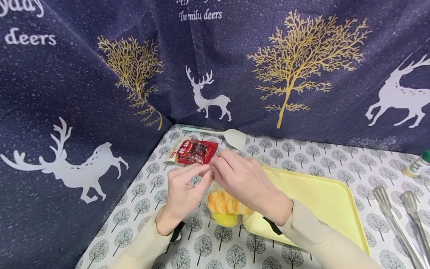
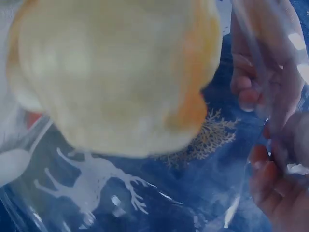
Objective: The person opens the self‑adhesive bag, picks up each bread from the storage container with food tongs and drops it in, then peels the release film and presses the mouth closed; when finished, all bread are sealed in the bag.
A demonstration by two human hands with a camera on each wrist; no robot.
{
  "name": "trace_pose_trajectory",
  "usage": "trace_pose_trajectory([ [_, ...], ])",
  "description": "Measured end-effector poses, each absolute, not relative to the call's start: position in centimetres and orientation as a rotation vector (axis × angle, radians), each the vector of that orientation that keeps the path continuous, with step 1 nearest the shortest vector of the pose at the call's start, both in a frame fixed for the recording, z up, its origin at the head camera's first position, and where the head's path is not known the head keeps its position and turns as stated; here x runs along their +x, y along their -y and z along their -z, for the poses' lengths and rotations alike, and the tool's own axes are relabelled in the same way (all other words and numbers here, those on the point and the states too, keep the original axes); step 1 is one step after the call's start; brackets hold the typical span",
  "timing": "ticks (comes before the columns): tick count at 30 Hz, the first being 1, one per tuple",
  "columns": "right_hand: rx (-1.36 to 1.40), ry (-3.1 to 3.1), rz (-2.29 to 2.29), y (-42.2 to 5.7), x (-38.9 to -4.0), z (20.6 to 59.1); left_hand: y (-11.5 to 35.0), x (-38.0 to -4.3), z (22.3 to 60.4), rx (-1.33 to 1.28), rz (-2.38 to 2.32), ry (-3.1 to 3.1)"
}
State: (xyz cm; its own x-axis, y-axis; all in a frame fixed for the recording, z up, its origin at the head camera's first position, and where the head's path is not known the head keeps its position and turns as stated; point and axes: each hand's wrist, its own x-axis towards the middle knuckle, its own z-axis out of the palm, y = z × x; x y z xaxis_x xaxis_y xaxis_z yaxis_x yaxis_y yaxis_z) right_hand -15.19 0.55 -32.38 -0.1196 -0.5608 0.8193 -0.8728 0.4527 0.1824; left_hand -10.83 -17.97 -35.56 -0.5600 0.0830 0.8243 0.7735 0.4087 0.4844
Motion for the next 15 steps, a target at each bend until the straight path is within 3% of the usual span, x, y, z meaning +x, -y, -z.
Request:
trace_pose_trajectory([
  [15, 1.245, 2.100, -0.745, -1.37, -14.64, 31.80, 17.77, -10.92, 35.63, -0.794, 1.265, 1.881],
])
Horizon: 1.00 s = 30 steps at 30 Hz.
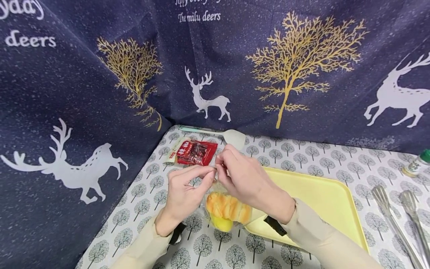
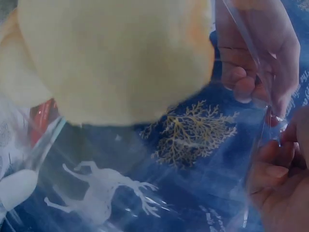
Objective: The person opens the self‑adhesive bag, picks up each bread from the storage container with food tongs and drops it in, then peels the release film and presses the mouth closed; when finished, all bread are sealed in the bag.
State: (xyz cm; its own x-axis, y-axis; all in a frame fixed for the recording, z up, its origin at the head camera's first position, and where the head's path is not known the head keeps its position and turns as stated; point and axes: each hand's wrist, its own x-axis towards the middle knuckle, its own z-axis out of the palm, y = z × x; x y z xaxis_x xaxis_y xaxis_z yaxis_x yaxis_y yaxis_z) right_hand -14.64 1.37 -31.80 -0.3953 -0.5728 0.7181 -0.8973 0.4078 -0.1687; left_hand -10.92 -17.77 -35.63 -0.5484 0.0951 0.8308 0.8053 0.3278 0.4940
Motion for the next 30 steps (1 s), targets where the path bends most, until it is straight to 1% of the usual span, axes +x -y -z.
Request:
trace_pose_trajectory([
  [6, 1.241, 2.103, -0.823, -1.55, -14.66, 31.69, 17.74, -10.84, 35.50, -0.778, 1.291, 1.888],
  [16, 1.161, 2.052, -0.796, -1.53, -14.79, 32.17, 17.50, -10.48, 35.41, -0.665, 1.374, 1.962],
  [21, 1.188, 2.069, -0.875, -1.71, -14.70, 32.08, 17.39, -10.36, 35.30, -0.635, 1.393, 1.977],
  [30, 1.242, 2.081, -0.956, -1.90, -14.60, 32.01, 17.37, -10.45, 35.24, -0.666, 1.389, 1.964],
])
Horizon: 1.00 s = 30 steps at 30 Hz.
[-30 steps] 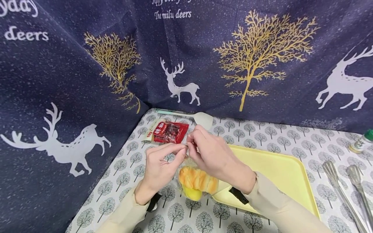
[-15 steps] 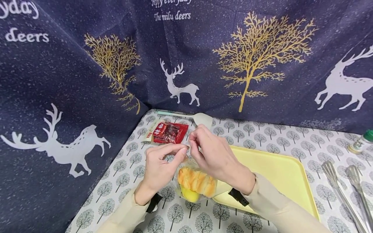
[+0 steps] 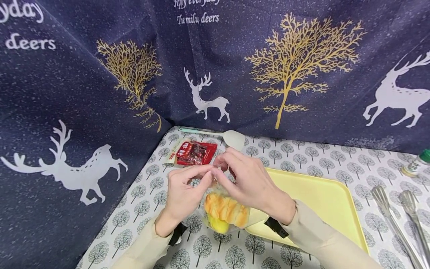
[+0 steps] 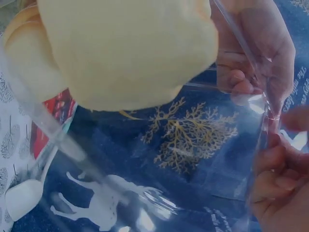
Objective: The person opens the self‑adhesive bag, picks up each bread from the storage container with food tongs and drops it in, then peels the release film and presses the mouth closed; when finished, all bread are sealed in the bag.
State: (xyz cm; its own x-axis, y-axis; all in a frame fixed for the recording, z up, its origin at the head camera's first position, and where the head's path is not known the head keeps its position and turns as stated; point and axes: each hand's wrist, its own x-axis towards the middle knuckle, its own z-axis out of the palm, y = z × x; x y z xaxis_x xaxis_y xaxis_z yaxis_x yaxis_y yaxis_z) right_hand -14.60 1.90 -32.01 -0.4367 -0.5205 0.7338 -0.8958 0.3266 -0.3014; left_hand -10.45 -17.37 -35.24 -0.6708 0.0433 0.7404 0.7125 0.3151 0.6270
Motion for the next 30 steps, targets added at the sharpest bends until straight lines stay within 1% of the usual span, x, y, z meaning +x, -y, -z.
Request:
trace_pose_trajectory([
  [8, 1.197, 1.927, -1.047, -1.4, -15.0, 32.5, 17.1, -10.4, 35.1, -0.639, 1.409, 1.966],
  [13, 1.065, 1.932, -1.116, -1.7, -15.0, 32.4, 17.1, -10.5, 35.1, -0.591, 1.483, 1.944],
  [25, 0.857, 2.003, -1.020, -4.3, -14.9, 32.3, 17.7, -9.9, 35.1, -0.312, 1.537, 1.943],
  [30, 0.825, 2.017, -1.013, -5.7, -15.2, 32.7, 18.5, -9.8, 35.3, -0.284, 1.565, 1.913],
])
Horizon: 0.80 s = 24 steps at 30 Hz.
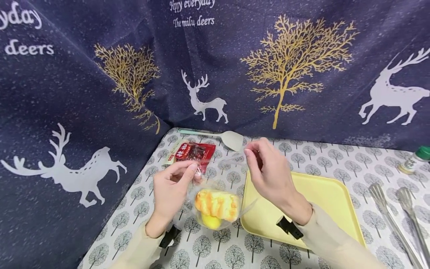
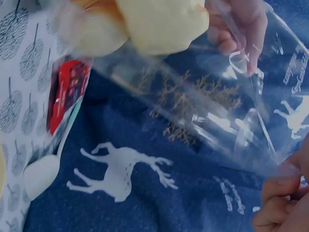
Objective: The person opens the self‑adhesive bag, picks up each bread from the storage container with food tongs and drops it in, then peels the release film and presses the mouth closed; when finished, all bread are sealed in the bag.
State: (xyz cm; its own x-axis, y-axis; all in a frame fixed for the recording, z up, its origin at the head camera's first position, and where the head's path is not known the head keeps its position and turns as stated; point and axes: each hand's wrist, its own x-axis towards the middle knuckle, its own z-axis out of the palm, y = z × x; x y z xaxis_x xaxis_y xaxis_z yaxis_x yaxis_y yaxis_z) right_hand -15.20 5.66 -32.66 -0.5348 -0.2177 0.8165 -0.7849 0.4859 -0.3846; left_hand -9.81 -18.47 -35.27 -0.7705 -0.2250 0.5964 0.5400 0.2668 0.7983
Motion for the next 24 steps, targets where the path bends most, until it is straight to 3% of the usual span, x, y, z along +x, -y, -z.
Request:
trace_pose_trajectory([
  [24, 0.585, 2.028, -1.060, -12.8, -16.4, 34.3, 19.8, -9.4, 34.7, -0.069, 1.610, 1.898],
])
